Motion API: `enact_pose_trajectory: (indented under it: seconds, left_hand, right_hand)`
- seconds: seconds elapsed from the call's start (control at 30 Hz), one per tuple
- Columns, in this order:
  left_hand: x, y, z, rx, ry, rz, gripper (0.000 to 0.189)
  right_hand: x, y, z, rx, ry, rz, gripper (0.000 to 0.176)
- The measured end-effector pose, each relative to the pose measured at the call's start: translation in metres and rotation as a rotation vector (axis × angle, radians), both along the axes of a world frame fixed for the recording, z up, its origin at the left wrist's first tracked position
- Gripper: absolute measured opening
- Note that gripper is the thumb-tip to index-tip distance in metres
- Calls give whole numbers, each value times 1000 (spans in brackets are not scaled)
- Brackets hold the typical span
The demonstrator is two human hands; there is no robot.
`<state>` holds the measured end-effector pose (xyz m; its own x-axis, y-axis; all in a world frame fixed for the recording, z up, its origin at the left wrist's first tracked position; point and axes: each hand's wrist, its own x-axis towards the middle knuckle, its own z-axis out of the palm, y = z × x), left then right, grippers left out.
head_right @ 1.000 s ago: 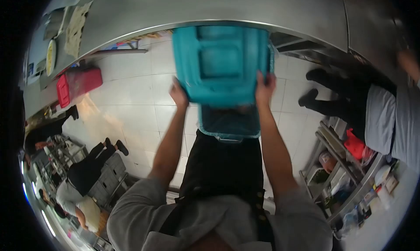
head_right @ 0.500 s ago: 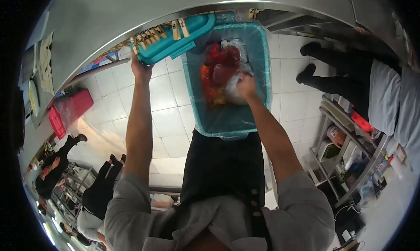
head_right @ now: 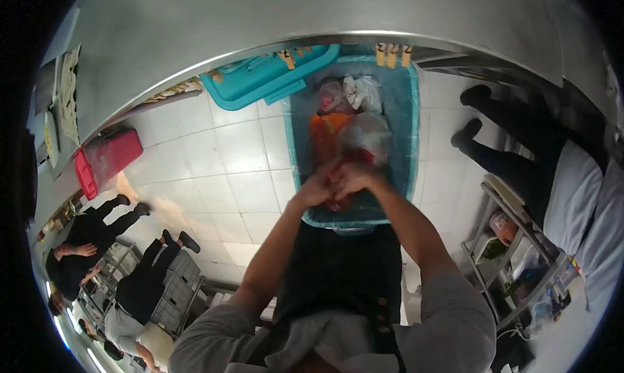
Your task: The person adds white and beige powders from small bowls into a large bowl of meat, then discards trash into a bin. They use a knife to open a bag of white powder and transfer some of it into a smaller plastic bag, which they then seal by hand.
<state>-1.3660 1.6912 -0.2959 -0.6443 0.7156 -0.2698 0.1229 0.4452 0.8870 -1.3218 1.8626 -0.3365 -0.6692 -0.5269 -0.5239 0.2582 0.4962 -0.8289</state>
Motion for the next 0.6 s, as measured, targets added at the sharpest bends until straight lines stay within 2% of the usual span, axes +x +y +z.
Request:
enact_pose_trajectory:
  seconds: [0.03,0.07,0.1,0.17,0.2,0.27,0.3,0.37,0.43,0.53,0.6]
  left_hand:
    - [4,2,-2,103,-199,33,59]
    - [11,4,-5,205,-399,73,59]
    - [31,0,-25,195,-387,83,59]
    - [79,-16,-82,-161,136,-254,57]
    - [84,-13,-79,-206,70,-292,54]
    - [83,-6,-63,-270,20,-326,50]
    - [81,-4,-54,-290,35,-239,47]
    - [73,0,-41,-310,45,-145,44]
    - [66,8,-28,-211,82,19,41]
    - [48,22,-11,-53,159,272,36]
    - [44,32,1,-66,169,303,38]
  right_hand:
    - [-16,21,8,62,-382,-74,24]
    - [-26,36,-9,6,-521,-398,25]
    - [-42,55,-31,-50,-654,-721,27]
    - [-70,70,-123,536,273,-556,36]
    - [-87,67,-140,522,294,-558,36]
    - [-118,56,-167,995,396,-540,44]
    - [-129,55,-172,980,408,-553,44]
    - [-135,63,-173,1070,217,-194,42]
    - [-131,67,-172,1051,219,-255,39]
    - [-129,82,-175,1000,68,-15,46]
    - [-105,90,-199,991,144,27,47]
